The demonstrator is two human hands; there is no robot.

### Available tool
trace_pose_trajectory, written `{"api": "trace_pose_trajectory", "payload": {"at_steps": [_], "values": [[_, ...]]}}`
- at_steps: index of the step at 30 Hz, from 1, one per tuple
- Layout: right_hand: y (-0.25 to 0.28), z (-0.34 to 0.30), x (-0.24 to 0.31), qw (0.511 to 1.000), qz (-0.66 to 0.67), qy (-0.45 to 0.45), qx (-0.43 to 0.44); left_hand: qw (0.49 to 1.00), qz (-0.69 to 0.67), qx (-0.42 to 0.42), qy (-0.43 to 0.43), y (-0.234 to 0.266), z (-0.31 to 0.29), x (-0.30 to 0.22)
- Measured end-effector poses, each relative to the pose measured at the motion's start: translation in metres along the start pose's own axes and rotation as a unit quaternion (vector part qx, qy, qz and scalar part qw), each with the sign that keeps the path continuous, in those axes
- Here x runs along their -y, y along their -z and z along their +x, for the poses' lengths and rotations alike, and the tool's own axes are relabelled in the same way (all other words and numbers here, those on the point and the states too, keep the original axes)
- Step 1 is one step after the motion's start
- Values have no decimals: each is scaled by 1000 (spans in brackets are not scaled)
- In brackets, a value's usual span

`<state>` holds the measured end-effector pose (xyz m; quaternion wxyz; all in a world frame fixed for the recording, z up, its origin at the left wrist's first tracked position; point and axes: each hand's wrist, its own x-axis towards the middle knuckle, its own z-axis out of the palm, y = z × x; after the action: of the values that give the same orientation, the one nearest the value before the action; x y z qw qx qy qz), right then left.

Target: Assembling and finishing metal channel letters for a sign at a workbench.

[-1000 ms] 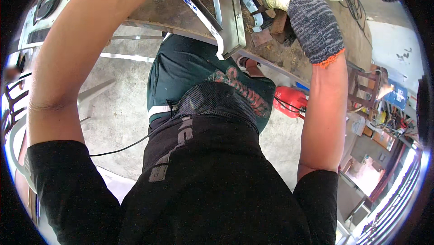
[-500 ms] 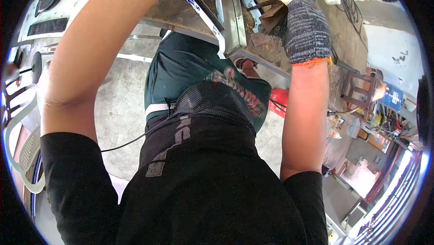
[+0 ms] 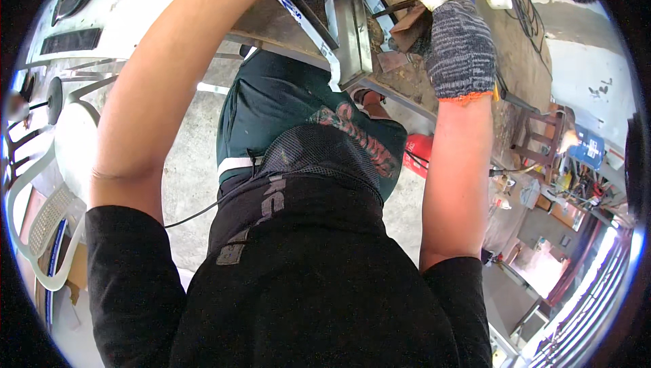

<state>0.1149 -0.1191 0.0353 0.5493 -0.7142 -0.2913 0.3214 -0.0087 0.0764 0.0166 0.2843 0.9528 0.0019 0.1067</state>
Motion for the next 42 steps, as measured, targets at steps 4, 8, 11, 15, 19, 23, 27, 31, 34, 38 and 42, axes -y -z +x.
{"api": "trace_pose_trajectory", "payload": {"at_steps": [4, 8, 11, 15, 19, 23, 27, 31, 34, 38, 42], "values": [[5, 9, -13, 945, -273, 178, -29, 999, 40, -3, 33, -6, -13, -15], [21, 8, -7, 887, -433, 143, 75, 998, 46, -46, 11, -16, -25, -22], [22, 19, -14, 980, -10, -71, -184, 997, 34, -62, 13, -22, -26, -16], [74, -1, -30, 891, -352, 244, -148, 992, 62, -111, -24, -32, -27, -8], [129, -8, -72, 966, 159, -26, -204, 990, 54, -116, -54, -37, -24, 1], [156, -2, -92, 942, -3, -180, -282, 995, 23, -92, -32, -37, -23, 6], [145, -30, -88, 855, -432, -57, -282, 995, 42, -91, -25, -37, -21, 4], [104, -63, -66, 757, -522, 184, -349, 998, 19, -57, 12, -32, -18, 3], [62, -89, -58, 803, -485, 335, -87, 998, 21, -61, -2, -31, -18, 3], [11, -102, -78, 857, -427, 288, -6, 998, 1, -41, 43, -31, -18, 4], [-1, -105, -97, 851, -419, 315, -40, 998, 15, -33, 46, -29, -15, 3]]}}
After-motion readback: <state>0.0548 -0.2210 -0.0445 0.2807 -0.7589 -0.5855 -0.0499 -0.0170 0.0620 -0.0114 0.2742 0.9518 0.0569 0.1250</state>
